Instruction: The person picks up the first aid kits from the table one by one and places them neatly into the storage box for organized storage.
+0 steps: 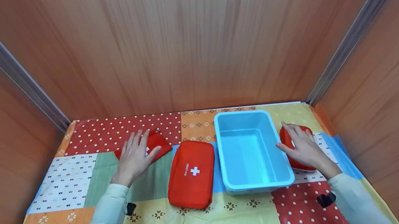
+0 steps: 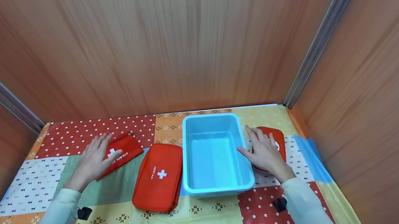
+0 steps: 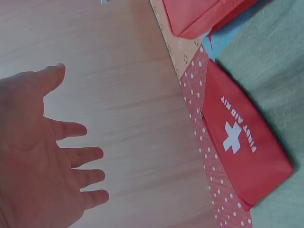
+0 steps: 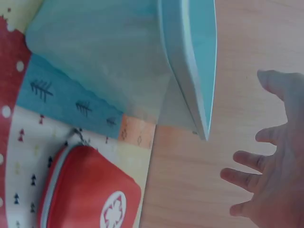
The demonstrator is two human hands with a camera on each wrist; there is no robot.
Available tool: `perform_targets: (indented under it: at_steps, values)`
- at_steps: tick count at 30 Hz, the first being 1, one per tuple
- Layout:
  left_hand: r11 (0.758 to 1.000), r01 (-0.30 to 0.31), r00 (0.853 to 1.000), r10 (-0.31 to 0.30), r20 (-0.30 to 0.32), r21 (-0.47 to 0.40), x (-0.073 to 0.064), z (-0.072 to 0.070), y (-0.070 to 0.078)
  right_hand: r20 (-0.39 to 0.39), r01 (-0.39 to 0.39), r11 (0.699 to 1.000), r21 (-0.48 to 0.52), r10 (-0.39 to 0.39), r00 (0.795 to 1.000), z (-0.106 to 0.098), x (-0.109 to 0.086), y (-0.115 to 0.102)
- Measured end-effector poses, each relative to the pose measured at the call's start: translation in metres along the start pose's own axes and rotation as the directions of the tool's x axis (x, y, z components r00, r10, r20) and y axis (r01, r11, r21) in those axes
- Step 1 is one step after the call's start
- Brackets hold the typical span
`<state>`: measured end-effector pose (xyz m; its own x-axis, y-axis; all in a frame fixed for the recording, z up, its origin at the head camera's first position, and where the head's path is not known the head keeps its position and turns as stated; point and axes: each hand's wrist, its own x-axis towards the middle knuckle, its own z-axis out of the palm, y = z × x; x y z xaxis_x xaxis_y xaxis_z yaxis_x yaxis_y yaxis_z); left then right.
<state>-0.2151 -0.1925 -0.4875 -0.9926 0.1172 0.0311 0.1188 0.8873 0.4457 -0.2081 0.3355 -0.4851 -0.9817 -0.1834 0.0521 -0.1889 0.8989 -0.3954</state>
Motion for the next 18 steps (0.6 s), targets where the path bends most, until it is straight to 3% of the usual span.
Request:
perform_targets:
  at_steps: [14, 18]
  values:
    - [0.989, 0.126, 0.992, -0.124, 0.028, -0.081, -0.017, 0.044, -0.001, -0.009, -0.04, 0.99, 0.133, 0.041, 0.999, 0.027, -0.012, -0.002]
    - [0.971, 0.188, 0.981, -0.177, 0.082, -0.149, -0.023, 0.057, -0.003, -0.009, -0.069, 0.983, 0.169, 0.072, 0.997, 0.032, -0.015, 0.0]
